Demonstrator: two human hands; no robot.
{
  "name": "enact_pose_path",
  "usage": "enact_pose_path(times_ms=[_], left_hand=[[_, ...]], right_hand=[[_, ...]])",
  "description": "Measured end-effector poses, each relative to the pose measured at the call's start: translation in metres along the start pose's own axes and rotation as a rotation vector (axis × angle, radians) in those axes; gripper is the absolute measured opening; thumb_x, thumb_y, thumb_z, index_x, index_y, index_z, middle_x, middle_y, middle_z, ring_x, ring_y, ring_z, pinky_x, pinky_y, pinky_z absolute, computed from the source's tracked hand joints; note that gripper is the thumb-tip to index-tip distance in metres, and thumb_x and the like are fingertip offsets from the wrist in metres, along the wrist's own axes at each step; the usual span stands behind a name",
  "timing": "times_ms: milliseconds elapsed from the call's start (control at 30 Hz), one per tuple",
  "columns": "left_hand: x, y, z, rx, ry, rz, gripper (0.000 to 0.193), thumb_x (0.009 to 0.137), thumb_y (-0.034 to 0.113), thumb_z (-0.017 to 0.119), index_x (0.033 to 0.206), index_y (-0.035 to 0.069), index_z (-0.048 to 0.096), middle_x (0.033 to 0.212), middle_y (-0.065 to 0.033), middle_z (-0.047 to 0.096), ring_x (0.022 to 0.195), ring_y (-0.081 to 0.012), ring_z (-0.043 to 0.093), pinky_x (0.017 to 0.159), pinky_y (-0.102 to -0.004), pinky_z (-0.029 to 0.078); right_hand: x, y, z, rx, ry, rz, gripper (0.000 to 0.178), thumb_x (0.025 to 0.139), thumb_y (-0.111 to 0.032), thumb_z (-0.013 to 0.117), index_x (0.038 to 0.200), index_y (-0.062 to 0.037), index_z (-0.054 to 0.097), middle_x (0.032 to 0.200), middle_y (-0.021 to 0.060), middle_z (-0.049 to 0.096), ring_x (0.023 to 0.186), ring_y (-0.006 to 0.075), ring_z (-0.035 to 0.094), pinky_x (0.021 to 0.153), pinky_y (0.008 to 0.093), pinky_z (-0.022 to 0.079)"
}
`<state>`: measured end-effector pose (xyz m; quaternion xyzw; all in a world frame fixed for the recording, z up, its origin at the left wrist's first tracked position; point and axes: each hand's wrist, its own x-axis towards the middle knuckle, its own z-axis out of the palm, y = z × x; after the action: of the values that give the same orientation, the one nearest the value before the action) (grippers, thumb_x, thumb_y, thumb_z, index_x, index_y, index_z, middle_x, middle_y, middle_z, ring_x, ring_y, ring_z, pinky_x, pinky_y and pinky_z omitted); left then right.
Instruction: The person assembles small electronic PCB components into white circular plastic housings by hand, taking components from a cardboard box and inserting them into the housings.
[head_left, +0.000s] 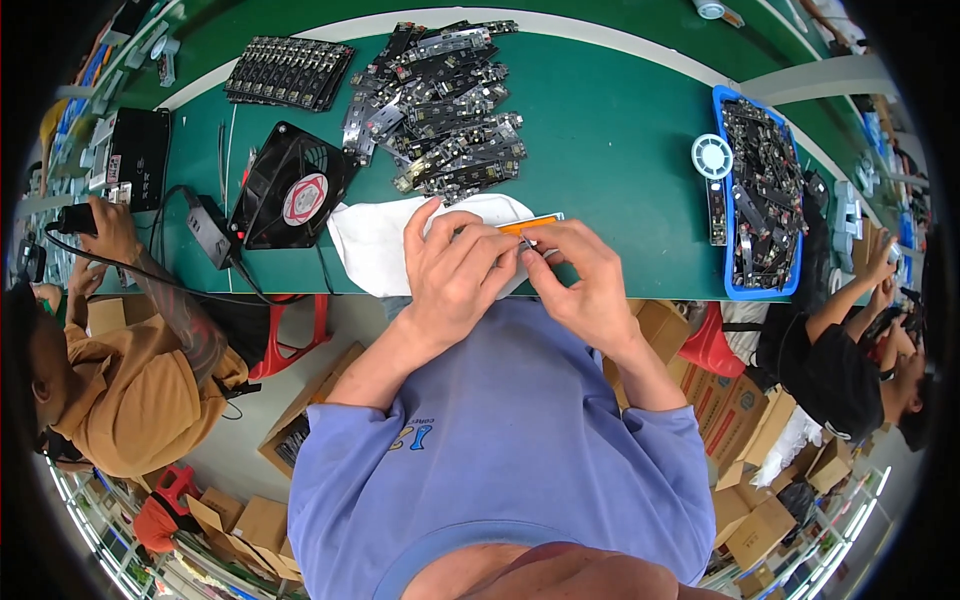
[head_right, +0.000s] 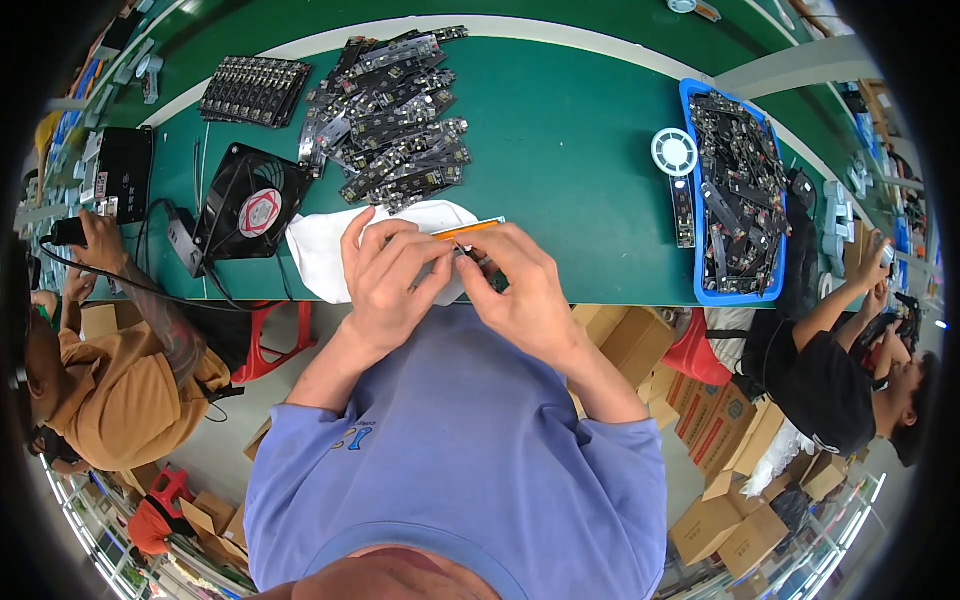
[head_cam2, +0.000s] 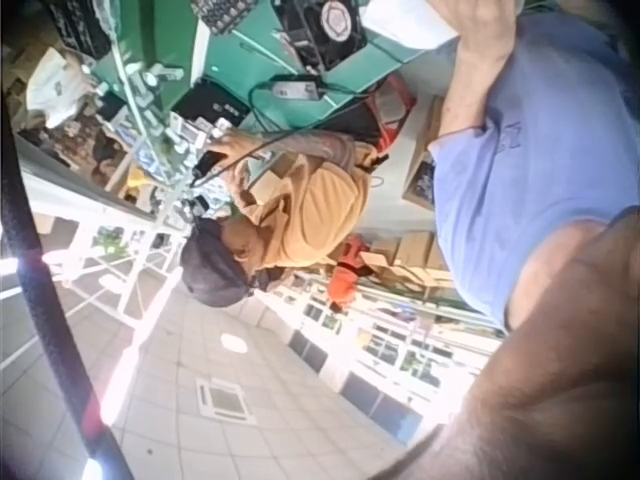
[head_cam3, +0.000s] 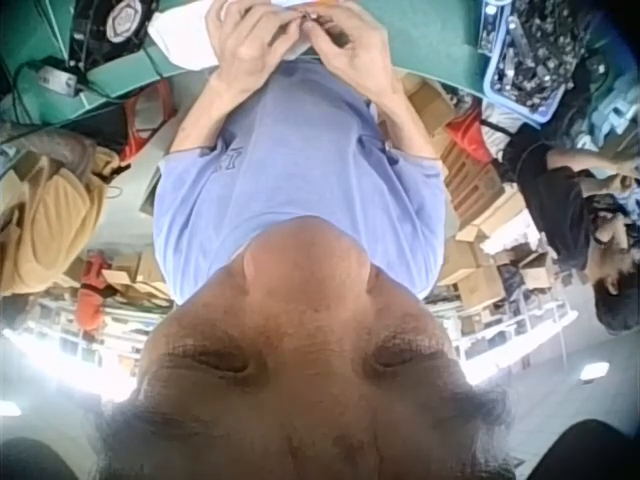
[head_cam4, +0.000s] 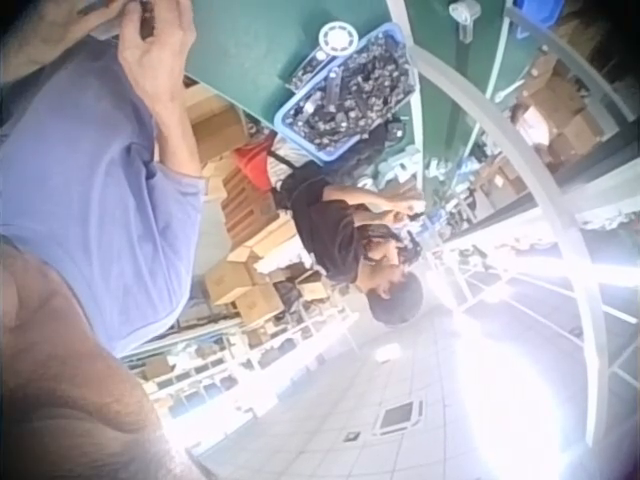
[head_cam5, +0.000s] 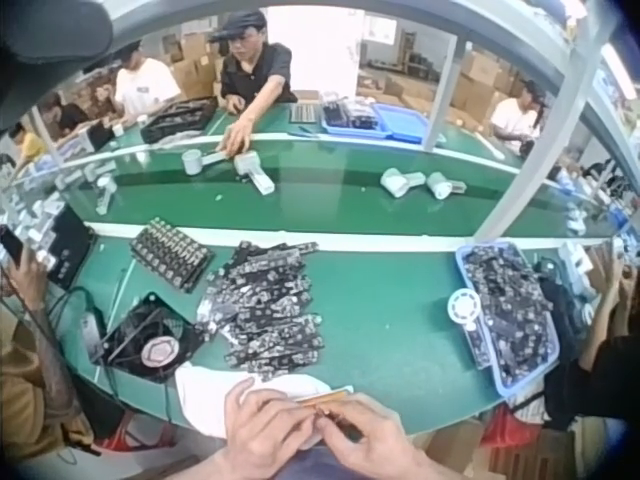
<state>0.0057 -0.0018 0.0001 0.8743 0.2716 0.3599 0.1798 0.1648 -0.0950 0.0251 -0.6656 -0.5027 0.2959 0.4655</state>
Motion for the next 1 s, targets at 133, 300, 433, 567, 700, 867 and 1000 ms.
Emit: enact_pose_path(times_ms=[133,300,433,567,700,867,1000], left_hand=[[0.008,0.002,0.003,-0.026,0.023,-0.006,0.016,0.079,0.009,0.082,0.093,0.01,0.075,0.087,0.0008,0.069,0.096,-0.0208,0.065,0.115,-0.0512,0.035],[0.004,-0.001,-0.007,0.011,-0.05,0.047,0.018,0.079,0.009,0.083,0.094,0.01,0.075,0.091,-0.0008,0.07,0.101,-0.0234,0.065,0.117,-0.0532,0.034],[0.001,-0.001,-0.008,0.038,-0.065,0.085,0.02,0.079,0.009,0.083,0.097,0.01,0.074,0.094,-0.001,0.071,0.102,-0.0245,0.065,0.116,-0.0524,0.035],[0.003,-0.001,-0.005,0.04,-0.06,0.109,0.019,0.08,0.009,0.083,0.097,0.011,0.074,0.093,-0.0005,0.071,0.102,-0.0245,0.065,0.115,-0.0517,0.036],[0.005,0.004,-0.003,0.046,-0.039,0.113,0.021,0.077,0.001,0.082,0.094,0.009,0.071,0.092,-0.0024,0.07,0.1,-0.0254,0.066,0.112,-0.0499,0.04],[0.004,0.003,-0.002,0.025,-0.042,0.094,0.018,0.078,0.005,0.082,0.093,0.01,0.072,0.092,-0.0008,0.071,0.101,-0.025,0.065,0.113,-0.0501,0.038],[0.002,0.005,-0.006,0.044,-0.053,0.103,0.018,0.078,0.004,0.082,0.092,0.008,0.071,0.092,-0.0019,0.072,0.1,-0.0256,0.066,0.112,-0.0497,0.038]], right_hand=[[0.0,-0.002,0.007,-0.106,0.103,-0.075,0.023,0.092,0.0,0.074,0.115,0.0017,0.071,0.102,0.015,0.071,0.085,0.0267,0.073,0.072,0.0361,0.06],[0.002,0.005,0.007,-0.239,0.093,-0.269,0.018,0.089,-0.003,0.075,0.107,-0.0011,0.071,0.092,0.0149,0.072,0.079,0.0307,0.072,0.07,0.0399,0.059],[-0.001,0.008,0.01,-0.291,0.075,-0.312,0.015,0.088,-0.008,0.075,0.097,0.001,0.068,0.089,0.0162,0.071,0.08,0.037,0.071,0.073,0.045,0.058],[0.001,0.018,0.011,-0.247,0.096,-0.366,0.015,0.087,-0.008,0.075,0.095,0.0011,0.066,0.086,0.0154,0.069,0.078,0.0366,0.068,0.071,0.0461,0.055],[0.004,0.017,0.001,-0.206,0.039,-0.427,0.019,0.087,-0.011,0.071,0.098,0.0012,0.061,0.093,0.0172,0.064,0.086,0.0385,0.066,0.078,0.048,0.054],[0.006,0.02,-0.001,-0.261,0.016,-0.482,0.02,0.086,-0.011,0.072,0.099,0.0011,0.062,0.095,0.0167,0.064,0.091,0.037,0.066,0.081,0.0471,0.054],[0.006,0.023,0.003,-0.268,0.014,-0.546,0.019,0.085,-0.01,0.072,0.098,0.0005,0.063,0.095,0.0156,0.064,0.091,0.0361,0.066,0.081,0.0464,0.054]])
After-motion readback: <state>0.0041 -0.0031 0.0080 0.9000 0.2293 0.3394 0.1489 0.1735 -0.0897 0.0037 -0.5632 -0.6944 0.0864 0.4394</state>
